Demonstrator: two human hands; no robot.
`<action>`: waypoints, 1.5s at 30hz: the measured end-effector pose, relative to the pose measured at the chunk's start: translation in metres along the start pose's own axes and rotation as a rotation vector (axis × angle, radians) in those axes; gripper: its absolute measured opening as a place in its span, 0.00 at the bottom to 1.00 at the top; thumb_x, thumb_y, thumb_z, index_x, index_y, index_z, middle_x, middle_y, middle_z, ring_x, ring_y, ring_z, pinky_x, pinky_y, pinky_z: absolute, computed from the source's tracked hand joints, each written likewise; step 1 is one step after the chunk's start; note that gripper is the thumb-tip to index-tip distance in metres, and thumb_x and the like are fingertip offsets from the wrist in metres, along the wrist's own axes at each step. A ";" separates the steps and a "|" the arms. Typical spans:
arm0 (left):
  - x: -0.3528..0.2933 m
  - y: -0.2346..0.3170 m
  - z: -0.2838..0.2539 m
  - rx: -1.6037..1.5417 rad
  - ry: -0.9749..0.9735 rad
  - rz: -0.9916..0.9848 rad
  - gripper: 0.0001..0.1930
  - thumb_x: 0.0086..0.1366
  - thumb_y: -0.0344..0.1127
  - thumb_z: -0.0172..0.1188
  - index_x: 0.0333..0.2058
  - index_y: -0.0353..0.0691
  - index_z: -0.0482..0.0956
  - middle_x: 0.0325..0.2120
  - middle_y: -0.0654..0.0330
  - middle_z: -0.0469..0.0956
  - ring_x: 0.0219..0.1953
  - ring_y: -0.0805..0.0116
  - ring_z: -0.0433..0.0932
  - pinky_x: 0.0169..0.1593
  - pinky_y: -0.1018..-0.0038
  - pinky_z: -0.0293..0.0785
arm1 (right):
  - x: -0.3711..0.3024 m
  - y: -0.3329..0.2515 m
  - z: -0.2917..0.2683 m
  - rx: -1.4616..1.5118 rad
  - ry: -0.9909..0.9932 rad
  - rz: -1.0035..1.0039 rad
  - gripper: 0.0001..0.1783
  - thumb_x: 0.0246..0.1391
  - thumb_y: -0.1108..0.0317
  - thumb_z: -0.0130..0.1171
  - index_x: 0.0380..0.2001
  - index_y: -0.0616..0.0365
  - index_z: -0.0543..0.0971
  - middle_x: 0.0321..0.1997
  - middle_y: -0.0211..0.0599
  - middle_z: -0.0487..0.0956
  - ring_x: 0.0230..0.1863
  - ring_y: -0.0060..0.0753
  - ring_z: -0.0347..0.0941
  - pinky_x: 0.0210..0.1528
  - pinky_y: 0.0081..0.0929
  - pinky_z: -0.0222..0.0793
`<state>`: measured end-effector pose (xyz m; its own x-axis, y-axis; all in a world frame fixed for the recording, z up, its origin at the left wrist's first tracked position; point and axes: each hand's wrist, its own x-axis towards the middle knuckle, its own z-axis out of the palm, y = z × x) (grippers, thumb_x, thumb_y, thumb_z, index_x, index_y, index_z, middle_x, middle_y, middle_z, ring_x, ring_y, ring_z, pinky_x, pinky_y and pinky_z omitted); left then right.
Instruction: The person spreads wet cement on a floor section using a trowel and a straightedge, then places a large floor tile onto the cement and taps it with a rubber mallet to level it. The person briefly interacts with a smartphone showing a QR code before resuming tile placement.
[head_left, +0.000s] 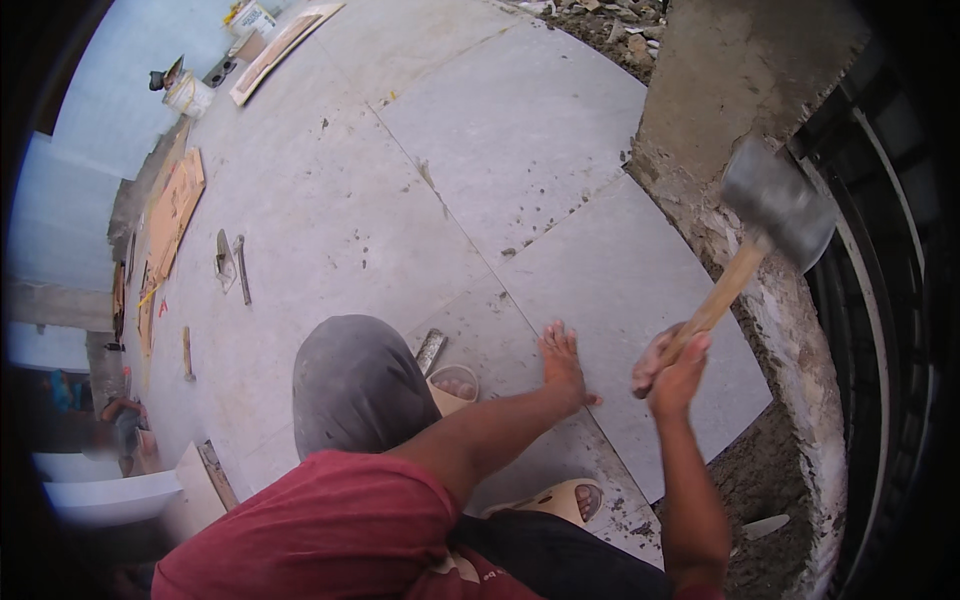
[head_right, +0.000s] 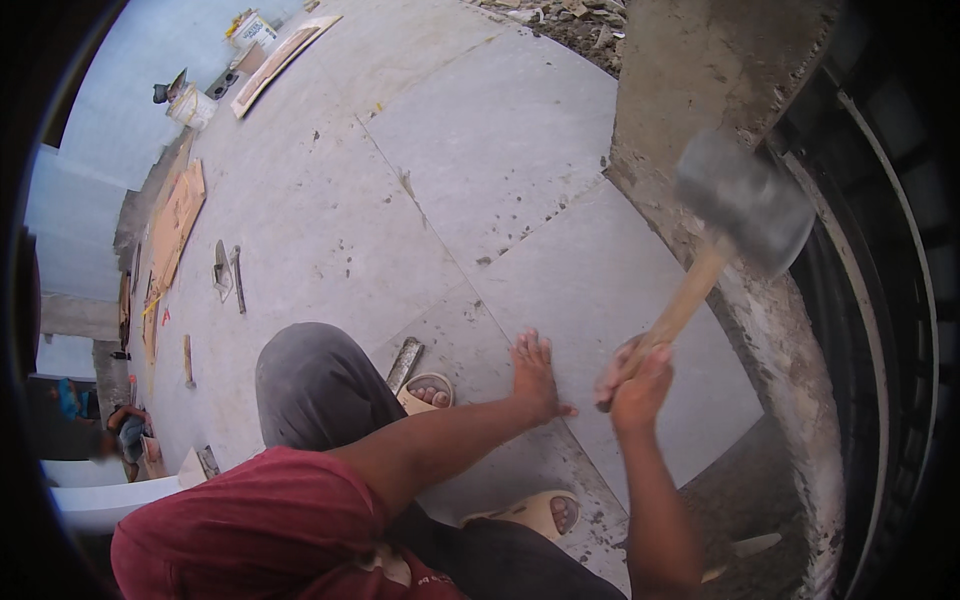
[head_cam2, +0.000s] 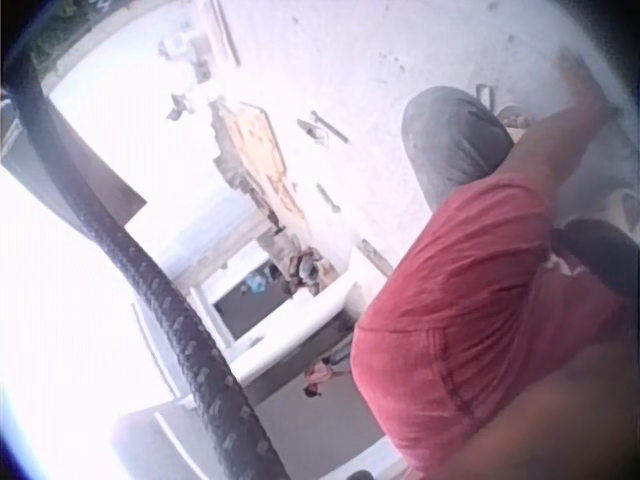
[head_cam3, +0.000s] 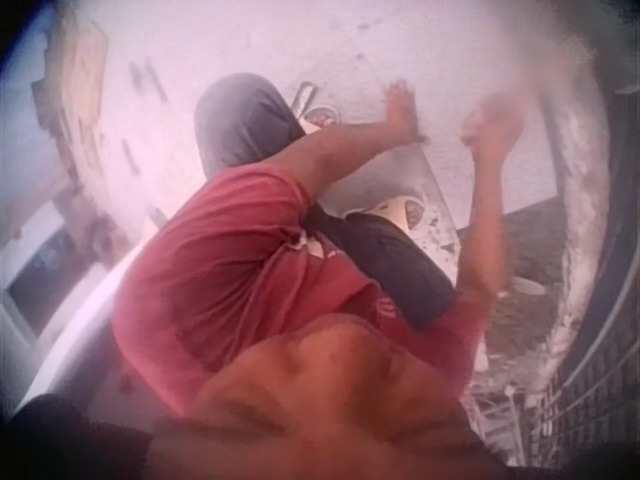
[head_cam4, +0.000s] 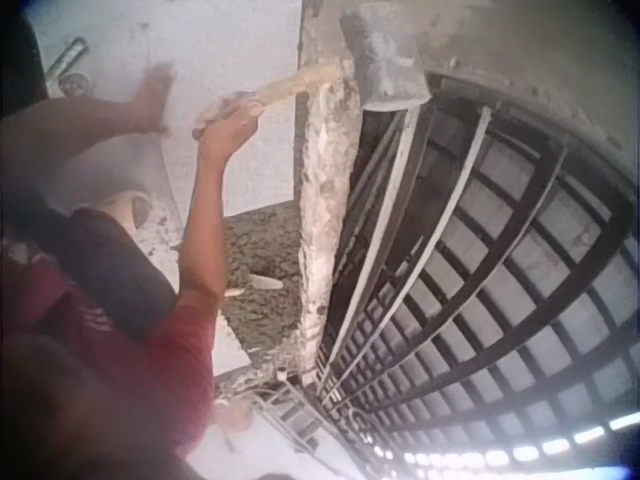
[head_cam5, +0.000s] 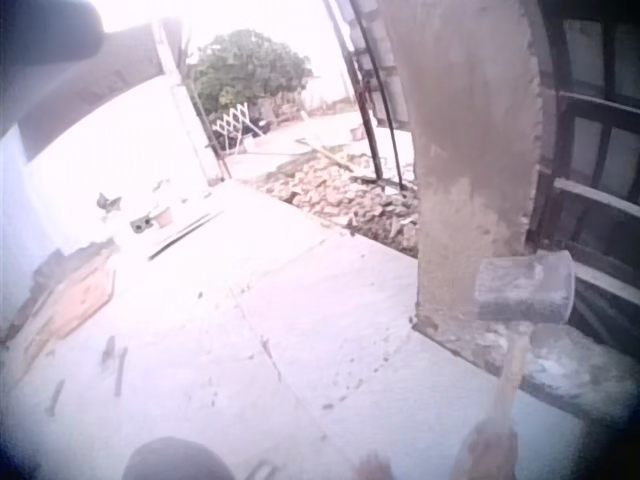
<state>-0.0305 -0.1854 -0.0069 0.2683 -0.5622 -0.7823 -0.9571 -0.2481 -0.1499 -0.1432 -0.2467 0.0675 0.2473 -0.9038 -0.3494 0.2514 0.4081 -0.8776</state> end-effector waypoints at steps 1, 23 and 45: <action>0.005 0.008 0.003 0.028 0.008 0.001 0.71 0.47 0.82 0.55 0.71 0.29 0.35 0.71 0.33 0.32 0.74 0.37 0.33 0.72 0.47 0.36 | -0.003 0.033 -0.010 0.038 0.056 -0.015 0.37 0.65 0.31 0.35 0.26 0.57 0.67 0.10 0.29 0.62 0.06 0.24 0.57 0.08 0.29 0.58; 0.020 0.021 -0.025 0.056 -0.141 -0.043 0.70 0.47 0.77 0.62 0.70 0.26 0.39 0.71 0.32 0.33 0.72 0.30 0.36 0.70 0.41 0.42 | -0.012 -0.034 -0.058 -0.759 0.021 -0.152 0.30 0.68 0.43 0.46 0.25 0.60 0.72 0.15 0.28 0.68 0.14 0.19 0.64 0.17 0.22 0.60; 0.041 0.020 -0.064 -0.056 0.098 0.065 0.76 0.37 0.76 0.71 0.73 0.43 0.33 0.72 0.39 0.32 0.70 0.26 0.42 0.66 0.38 0.52 | 0.004 0.037 -0.098 -0.652 0.129 -0.478 0.19 0.65 0.58 0.56 0.28 0.65 0.73 0.17 0.44 0.72 0.19 0.38 0.71 0.24 0.33 0.66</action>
<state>-0.0316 -0.2642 -0.0031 0.2181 -0.6521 -0.7261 -0.9659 -0.2506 -0.0651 -0.2250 -0.2483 0.0013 0.1319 -0.9851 0.1103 -0.3021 -0.1460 -0.9420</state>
